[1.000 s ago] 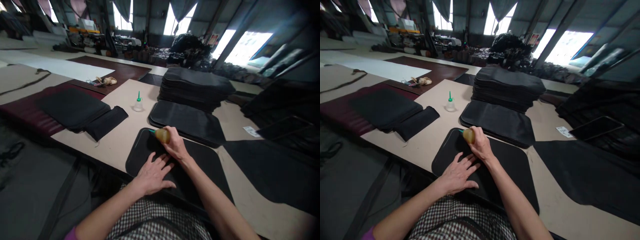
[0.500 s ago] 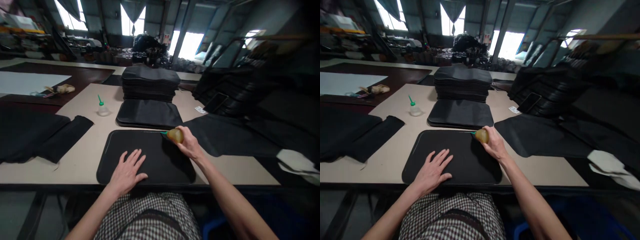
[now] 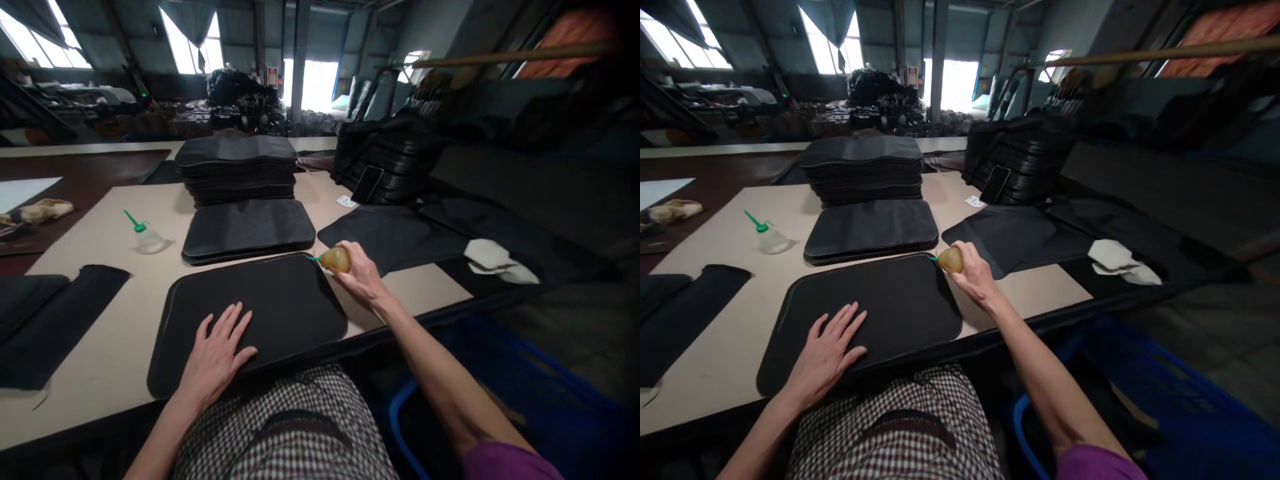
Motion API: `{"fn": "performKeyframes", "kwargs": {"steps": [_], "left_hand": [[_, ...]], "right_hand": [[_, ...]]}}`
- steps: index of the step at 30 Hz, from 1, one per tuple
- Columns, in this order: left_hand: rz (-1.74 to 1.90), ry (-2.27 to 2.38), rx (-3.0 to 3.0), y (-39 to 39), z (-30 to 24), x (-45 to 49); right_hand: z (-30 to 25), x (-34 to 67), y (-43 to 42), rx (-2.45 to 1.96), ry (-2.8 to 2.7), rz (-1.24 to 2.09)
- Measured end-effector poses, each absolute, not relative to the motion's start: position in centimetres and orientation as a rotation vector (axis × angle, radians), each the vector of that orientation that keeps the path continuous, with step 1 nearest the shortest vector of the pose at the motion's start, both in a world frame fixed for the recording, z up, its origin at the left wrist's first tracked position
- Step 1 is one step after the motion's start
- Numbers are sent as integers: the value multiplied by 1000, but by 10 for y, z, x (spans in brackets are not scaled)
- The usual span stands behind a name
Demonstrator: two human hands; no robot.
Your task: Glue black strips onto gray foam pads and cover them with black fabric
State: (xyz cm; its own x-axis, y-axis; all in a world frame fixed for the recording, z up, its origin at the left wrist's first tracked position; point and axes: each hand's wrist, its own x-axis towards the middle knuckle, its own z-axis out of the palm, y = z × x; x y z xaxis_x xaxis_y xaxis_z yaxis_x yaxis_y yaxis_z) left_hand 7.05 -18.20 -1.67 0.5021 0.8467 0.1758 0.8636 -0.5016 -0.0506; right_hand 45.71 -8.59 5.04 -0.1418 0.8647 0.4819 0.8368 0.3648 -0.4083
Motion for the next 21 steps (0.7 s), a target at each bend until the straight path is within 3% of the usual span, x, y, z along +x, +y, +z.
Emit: {"fn": "performKeyframes", "kwargs": {"steps": [21], "left_hand": [[-130, -1506, -2644, -179, -20, 69]], "right_hand": [[59, 530, -240, -1647, -1707, 537]]}}
